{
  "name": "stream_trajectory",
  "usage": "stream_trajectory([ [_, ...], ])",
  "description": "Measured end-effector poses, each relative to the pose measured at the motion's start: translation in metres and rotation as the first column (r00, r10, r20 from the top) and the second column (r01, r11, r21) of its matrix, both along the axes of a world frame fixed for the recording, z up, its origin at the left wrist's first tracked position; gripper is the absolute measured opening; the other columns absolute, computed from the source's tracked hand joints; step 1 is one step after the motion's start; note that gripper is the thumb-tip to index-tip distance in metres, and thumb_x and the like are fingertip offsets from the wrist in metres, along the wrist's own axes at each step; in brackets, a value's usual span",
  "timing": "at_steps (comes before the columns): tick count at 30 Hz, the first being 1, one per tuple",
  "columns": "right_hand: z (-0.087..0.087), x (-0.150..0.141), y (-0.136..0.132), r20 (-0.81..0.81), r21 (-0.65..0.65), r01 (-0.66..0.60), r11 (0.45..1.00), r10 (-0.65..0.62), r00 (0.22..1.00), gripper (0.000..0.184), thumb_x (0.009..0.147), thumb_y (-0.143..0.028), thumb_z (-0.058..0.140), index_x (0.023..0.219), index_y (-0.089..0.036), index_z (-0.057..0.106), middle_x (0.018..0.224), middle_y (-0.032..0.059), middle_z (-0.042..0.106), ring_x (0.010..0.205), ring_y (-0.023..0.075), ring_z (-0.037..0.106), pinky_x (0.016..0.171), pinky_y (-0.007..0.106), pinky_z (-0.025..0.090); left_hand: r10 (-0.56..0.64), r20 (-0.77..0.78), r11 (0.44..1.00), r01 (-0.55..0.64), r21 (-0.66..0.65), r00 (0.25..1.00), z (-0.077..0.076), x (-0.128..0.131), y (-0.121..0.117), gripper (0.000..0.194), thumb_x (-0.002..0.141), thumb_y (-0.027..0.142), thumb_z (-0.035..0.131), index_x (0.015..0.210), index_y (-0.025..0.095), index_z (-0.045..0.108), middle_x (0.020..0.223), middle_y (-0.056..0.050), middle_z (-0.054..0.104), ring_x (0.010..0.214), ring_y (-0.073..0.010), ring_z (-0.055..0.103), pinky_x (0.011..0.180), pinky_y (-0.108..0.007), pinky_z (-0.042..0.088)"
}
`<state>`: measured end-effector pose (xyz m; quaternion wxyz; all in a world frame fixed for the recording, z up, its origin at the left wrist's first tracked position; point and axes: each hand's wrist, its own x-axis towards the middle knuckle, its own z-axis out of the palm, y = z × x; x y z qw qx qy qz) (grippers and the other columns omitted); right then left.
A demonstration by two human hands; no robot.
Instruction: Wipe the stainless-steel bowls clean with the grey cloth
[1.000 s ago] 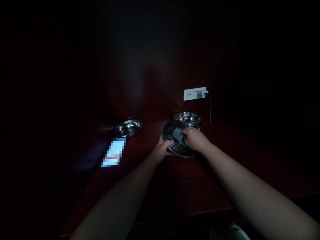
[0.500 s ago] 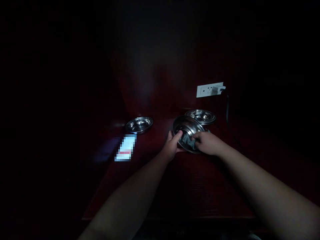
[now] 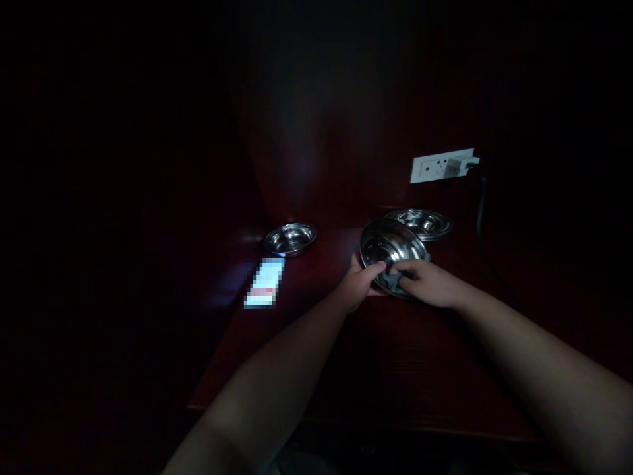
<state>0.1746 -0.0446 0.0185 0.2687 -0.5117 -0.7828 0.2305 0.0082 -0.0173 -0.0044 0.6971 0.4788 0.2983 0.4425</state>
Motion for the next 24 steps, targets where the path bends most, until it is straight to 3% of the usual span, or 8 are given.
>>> stream_trajectory([
  [6, 0.0009, -0.0012, -0.0016, -0.049, -0.042, -0.059, 0.997, 0.057, 0.997, 0.017, 0.074, -0.021, 0.044, 0.076, -0.019, 0.060, 0.071, 0.0004, 0.061, 0.066, 0.0155, 0.056, 0.065, 0.028, 0.044, 0.048, -0.011, 0.999, -0.048, -0.010, 0.999, 0.0003, 0.0024, 0.0006, 0.061, 0.072, 0.035, 0.067, 0.125, 0.030, 0.037, 0.118, -0.009, 0.053, 0.095, -0.0253, 0.060, 0.071, -0.053, 0.055],
  [18, 0.0002, -0.0023, -0.0010, 0.170, 0.147, 0.104, 0.984, -0.129, 0.977, 0.017, 0.074, -0.017, 0.046, 0.080, -0.019, 0.062, 0.080, 0.0041, 0.066, 0.074, 0.0179, 0.059, 0.071, 0.029, 0.043, 0.036, 0.035, 0.999, -0.036, 0.006, 0.999, -0.0003, 0.0017, -0.0011, 0.059, 0.071, 0.036, 0.067, 0.122, 0.031, 0.039, 0.116, -0.007, 0.054, 0.093, -0.0233, 0.061, 0.067, -0.045, 0.057],
  [24, 0.0013, -0.0031, -0.0014, 0.182, 0.137, 0.116, 0.984, -0.140, 0.973, 0.018, 0.074, -0.016, 0.046, 0.082, -0.018, 0.062, 0.082, 0.0056, 0.066, 0.074, 0.0183, 0.059, 0.069, 0.028, 0.043, 0.042, 0.017, 0.999, -0.042, 0.018, 0.999, -0.0019, 0.0012, 0.0004, 0.057, 0.073, 0.037, 0.066, 0.123, 0.031, 0.040, 0.116, -0.008, 0.054, 0.093, -0.0240, 0.061, 0.066, -0.046, 0.057],
])
